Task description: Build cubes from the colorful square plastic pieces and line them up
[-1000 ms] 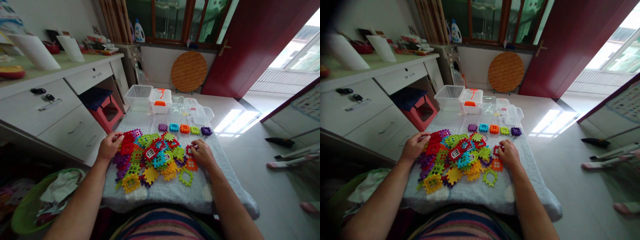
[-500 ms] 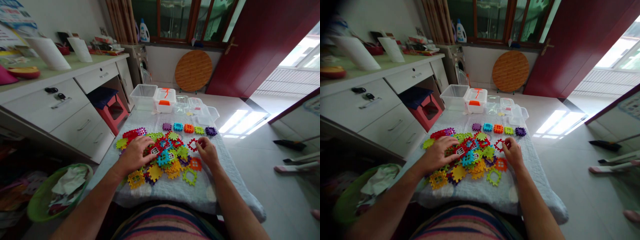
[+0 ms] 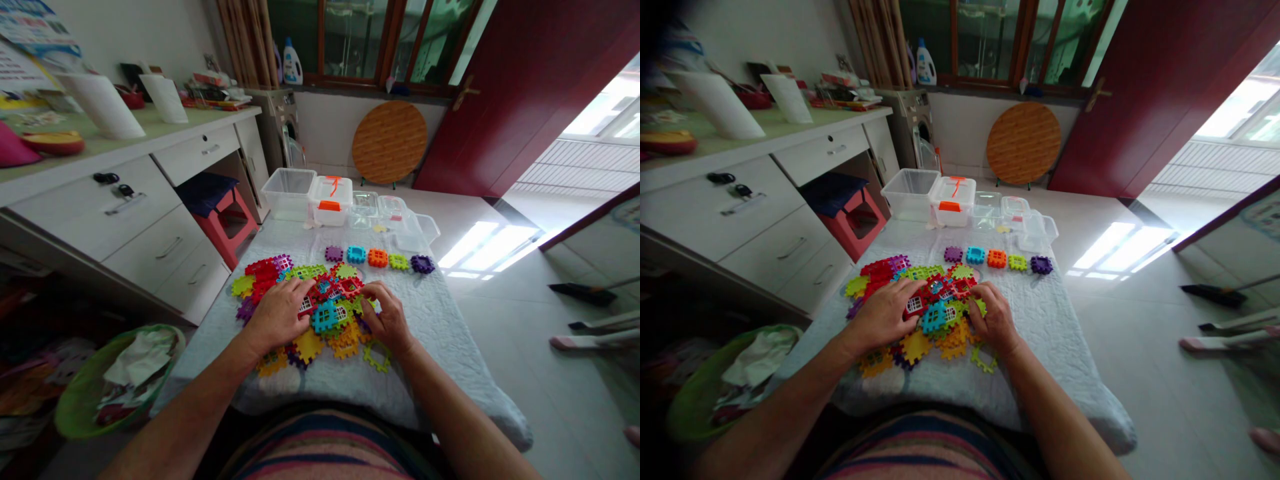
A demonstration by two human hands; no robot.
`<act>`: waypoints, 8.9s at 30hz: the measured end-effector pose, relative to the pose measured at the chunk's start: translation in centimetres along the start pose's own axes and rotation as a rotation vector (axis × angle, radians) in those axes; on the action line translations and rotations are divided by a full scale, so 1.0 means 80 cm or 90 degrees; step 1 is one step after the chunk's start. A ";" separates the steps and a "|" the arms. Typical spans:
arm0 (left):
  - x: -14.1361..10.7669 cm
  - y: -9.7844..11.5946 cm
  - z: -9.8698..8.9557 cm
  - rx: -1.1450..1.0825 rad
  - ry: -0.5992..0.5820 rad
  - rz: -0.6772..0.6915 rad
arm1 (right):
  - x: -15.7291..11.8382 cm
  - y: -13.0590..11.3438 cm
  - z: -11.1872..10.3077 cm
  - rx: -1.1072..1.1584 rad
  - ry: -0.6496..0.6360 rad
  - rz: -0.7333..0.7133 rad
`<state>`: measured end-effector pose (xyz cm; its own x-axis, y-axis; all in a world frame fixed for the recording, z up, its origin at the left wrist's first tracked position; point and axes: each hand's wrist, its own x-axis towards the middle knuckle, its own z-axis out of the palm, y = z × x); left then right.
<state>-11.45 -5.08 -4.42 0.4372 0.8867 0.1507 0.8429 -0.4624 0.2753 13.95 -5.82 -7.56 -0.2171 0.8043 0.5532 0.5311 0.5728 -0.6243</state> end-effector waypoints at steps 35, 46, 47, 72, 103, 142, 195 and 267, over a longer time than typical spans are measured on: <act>0.053 0.020 -0.035 -0.313 0.078 -0.071 | 0.020 0.000 0.023 -0.113 0.082 -0.146; 0.039 0.034 -0.024 -0.128 0.031 -0.002 | 0.017 0.001 0.009 -0.054 0.027 -0.089; 0.037 0.036 -0.022 -0.113 0.023 0.011 | 0.016 0.004 0.006 -0.057 0.050 -0.066; 0.039 0.037 -0.012 0.026 -0.028 0.107 | 0.006 0.038 -0.003 -0.088 0.124 0.105; 0.157 -0.047 -0.043 0.103 -0.044 0.059 | 0.006 0.093 -0.020 -0.095 0.216 0.263; 0.223 -0.107 0.025 0.072 -0.218 0.057 | 0.005 0.093 -0.017 -0.109 0.175 0.253; 0.028 -0.064 -0.014 -0.168 0.140 0.022 | 0.005 0.092 -0.019 -0.109 0.140 0.263; 0.244 -0.030 0.036 0.168 -0.218 0.017 | 0.004 0.087 -0.018 -0.106 0.140 0.262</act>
<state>-4.07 13.37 -4.85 0.5016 0.8460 -0.1809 0.8616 -0.5074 0.0161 18.78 -1.82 -10.91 0.2065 0.8956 0.3941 0.6641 0.1675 -0.7286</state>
